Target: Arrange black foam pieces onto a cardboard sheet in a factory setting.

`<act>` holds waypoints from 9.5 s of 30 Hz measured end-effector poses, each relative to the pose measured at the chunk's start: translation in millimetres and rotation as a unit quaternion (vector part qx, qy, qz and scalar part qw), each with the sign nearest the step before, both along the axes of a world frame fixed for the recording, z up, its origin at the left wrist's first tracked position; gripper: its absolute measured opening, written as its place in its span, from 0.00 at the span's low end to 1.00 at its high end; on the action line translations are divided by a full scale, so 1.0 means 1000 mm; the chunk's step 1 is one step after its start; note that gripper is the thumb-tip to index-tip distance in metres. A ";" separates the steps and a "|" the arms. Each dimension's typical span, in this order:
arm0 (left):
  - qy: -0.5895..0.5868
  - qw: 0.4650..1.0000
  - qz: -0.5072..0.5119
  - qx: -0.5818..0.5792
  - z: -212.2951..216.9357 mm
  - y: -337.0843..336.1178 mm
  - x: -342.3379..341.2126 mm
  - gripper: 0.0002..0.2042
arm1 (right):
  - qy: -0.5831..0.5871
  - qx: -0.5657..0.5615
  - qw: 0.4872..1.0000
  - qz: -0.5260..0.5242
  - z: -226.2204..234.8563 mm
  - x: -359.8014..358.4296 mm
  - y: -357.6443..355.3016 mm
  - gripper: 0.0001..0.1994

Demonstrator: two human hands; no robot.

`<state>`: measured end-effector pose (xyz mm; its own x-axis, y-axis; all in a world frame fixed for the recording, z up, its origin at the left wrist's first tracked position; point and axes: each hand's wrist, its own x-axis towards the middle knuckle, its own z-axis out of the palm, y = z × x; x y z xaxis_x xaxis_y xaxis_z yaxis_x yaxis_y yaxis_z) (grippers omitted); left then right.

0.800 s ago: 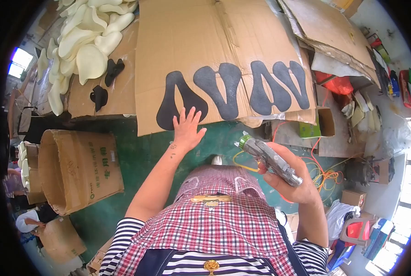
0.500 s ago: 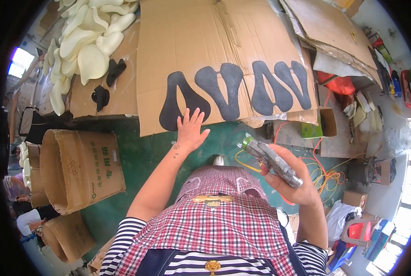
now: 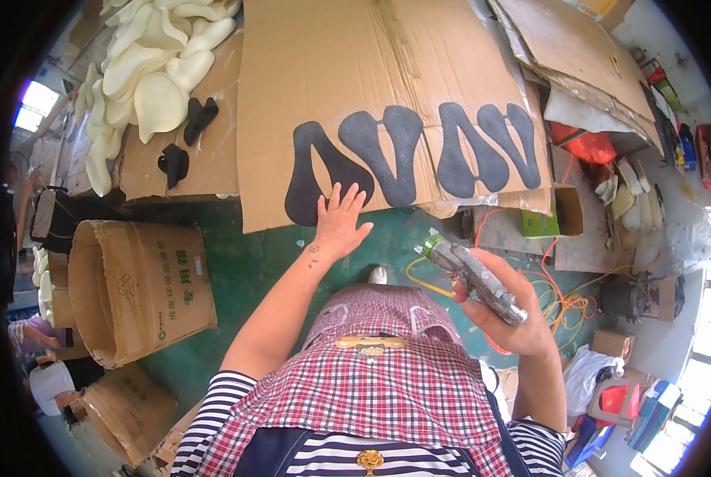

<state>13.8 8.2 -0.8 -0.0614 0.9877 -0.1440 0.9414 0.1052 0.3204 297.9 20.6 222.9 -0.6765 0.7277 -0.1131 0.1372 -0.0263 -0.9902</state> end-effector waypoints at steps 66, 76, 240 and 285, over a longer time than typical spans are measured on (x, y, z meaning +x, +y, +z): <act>-0.013 0.998 0.068 0.004 0.002 -0.029 0.020 0.32 | -0.026 -0.042 0.985 0.166 -0.016 -0.010 0.088 0.15; -0.005 0.986 0.168 -0.025 0.035 -0.024 0.044 0.33 | -0.020 -0.064 0.982 0.179 0.005 0.012 0.156 0.13; -0.300 0.740 0.575 -0.177 -0.133 -0.208 0.143 0.21 | -0.046 0.034 0.997 0.058 0.057 0.102 0.135 0.30; -0.291 0.723 0.595 -0.196 -0.131 -0.234 0.176 0.20 | -0.056 -0.008 0.981 0.187 0.060 0.124 0.119 0.31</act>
<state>190.1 -225.5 -132.1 -0.6500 0.1621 -0.7424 -0.1731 0.9197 0.3524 422.2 139.8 282.6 -0.8785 0.4287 -0.2107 0.2473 0.0309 -0.9684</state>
